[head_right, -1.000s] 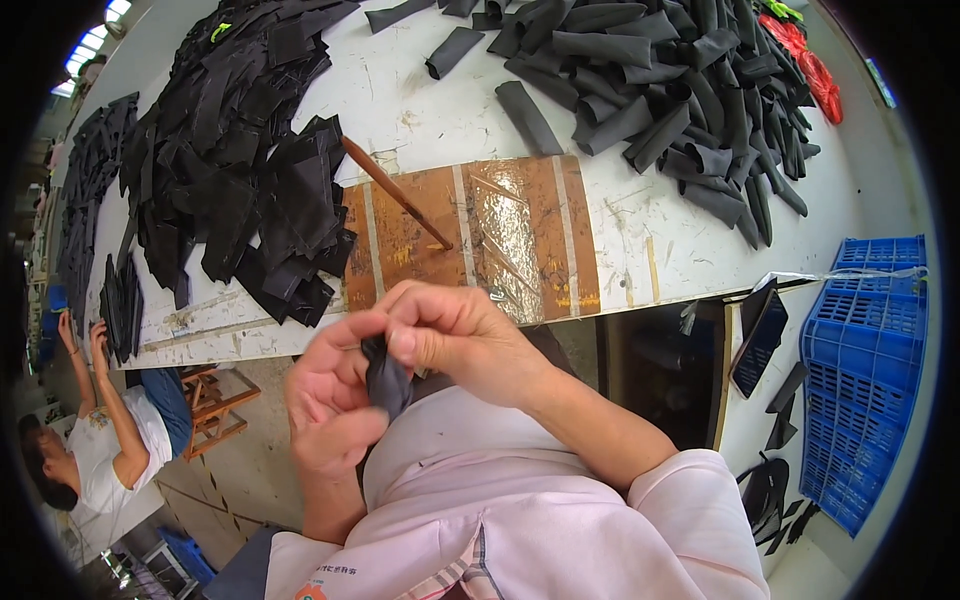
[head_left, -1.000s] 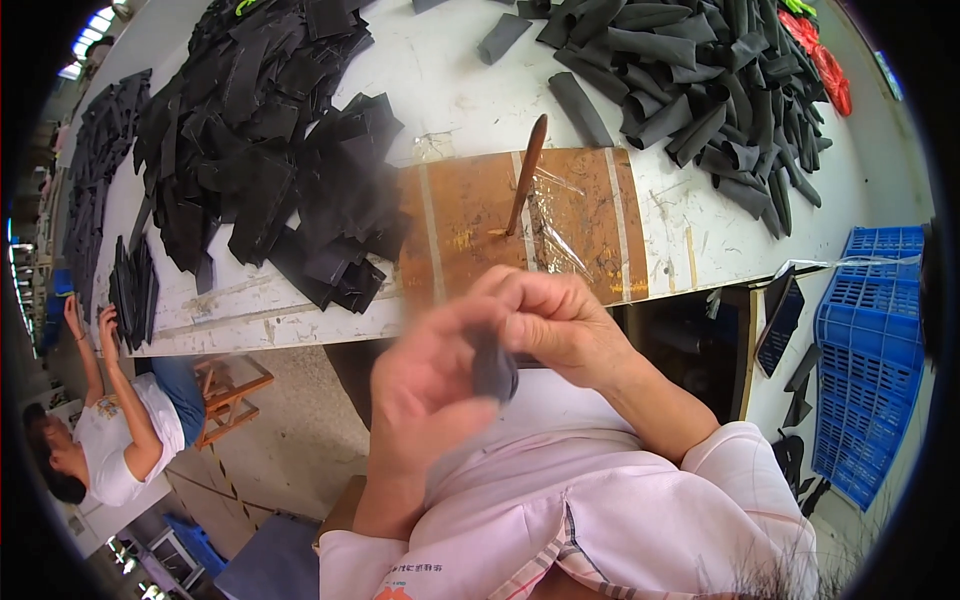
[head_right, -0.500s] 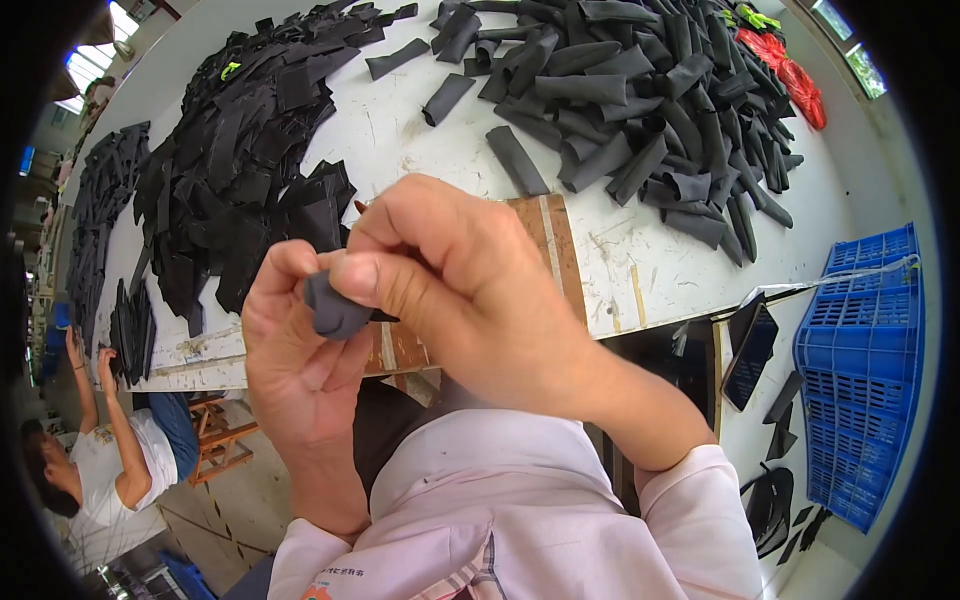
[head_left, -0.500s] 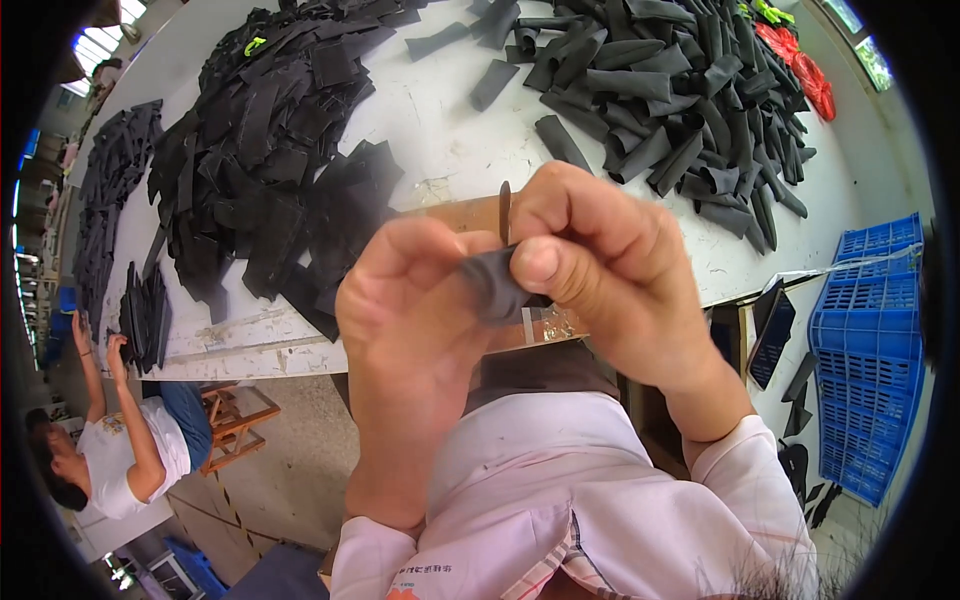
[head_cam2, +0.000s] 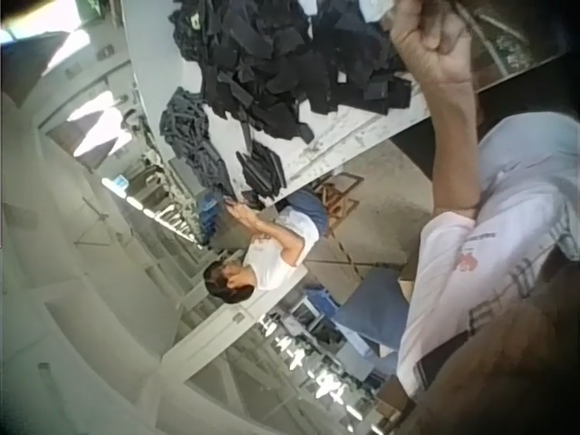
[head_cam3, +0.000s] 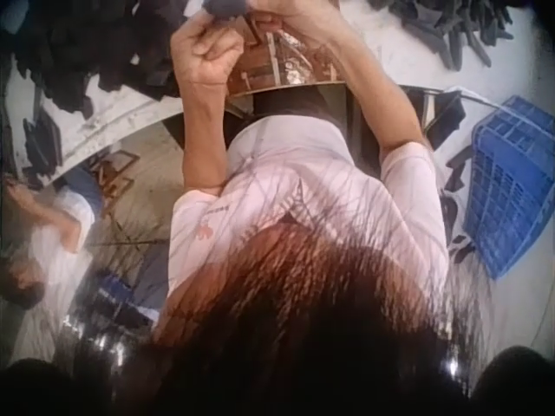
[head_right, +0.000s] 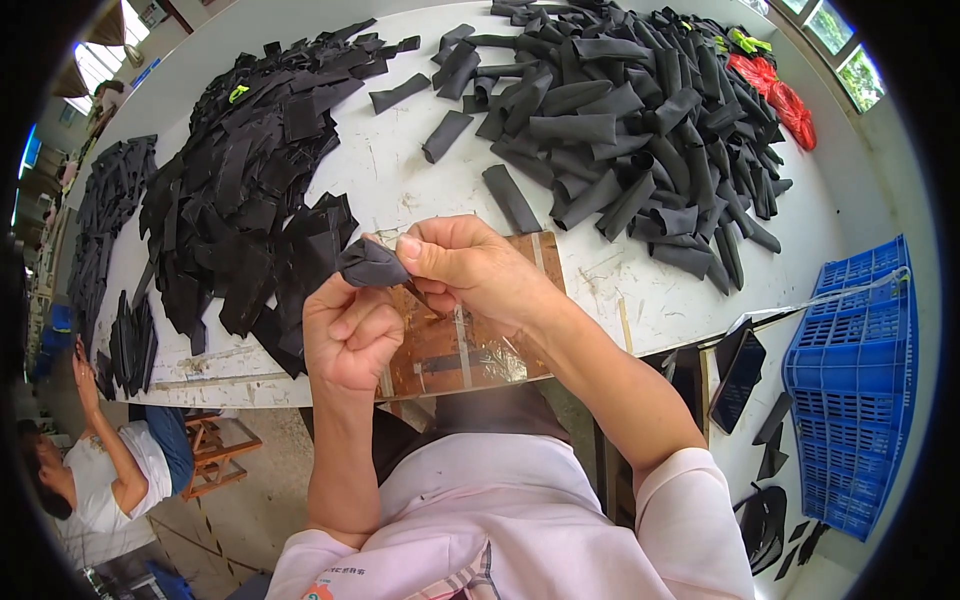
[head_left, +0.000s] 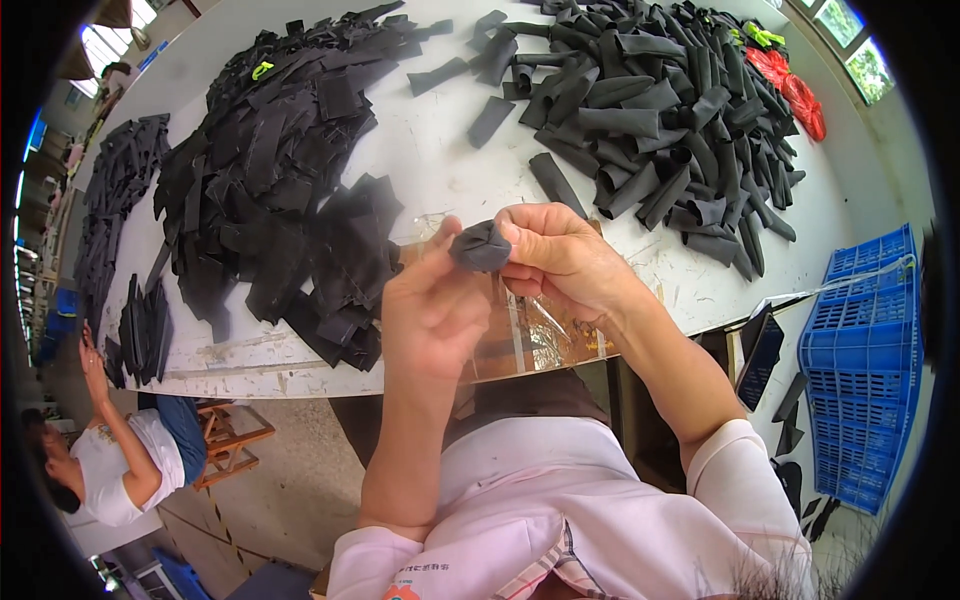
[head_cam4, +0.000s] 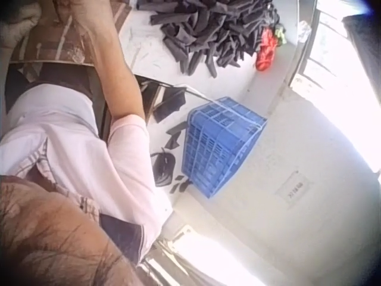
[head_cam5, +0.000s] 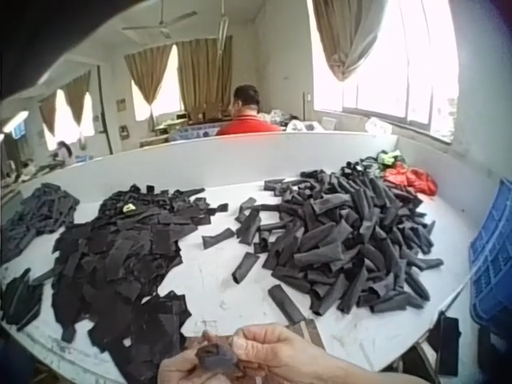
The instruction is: The recorder is folding and applying adhesive to small black foam/fabric components.
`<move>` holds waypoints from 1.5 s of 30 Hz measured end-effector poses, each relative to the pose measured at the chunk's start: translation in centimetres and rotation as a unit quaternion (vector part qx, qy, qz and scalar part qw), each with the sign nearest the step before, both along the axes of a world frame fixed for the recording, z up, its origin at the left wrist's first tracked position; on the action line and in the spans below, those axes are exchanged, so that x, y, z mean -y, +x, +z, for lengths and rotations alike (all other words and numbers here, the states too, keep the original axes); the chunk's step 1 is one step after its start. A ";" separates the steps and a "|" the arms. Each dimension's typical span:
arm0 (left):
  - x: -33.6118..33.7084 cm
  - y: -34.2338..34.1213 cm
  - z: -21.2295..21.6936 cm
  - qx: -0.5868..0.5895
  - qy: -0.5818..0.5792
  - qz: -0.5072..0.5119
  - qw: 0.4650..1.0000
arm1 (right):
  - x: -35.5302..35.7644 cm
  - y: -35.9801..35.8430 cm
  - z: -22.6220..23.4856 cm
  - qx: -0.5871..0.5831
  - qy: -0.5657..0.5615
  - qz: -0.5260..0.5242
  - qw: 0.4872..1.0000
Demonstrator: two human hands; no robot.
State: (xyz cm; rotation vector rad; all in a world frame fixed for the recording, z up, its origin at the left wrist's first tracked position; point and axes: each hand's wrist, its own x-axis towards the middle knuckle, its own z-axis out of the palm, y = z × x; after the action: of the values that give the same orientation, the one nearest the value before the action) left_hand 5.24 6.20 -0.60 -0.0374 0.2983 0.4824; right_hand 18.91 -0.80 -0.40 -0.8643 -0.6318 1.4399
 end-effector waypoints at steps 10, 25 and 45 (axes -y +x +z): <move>2.8 -0.2 -0.3 -0.082 0.242 0.062 0.965 | 0.2 1.1 -1.5 0.009 0.019 0.067 0.998; 2.7 -0.3 -2.8 -0.070 0.178 0.025 0.981 | 0.5 1.2 -3.4 0.049 -0.008 0.074 0.996; 2.4 -0.7 -1.9 -0.183 0.516 0.195 0.814 | 1.5 0.2 -1.2 0.683 0.185 -0.081 0.702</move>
State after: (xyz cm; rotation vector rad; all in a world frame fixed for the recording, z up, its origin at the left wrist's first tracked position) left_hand 4.50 3.80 -2.46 1.0947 0.3735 1.0172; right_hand 19.14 -2.25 -1.57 -1.5373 -1.8077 0.2081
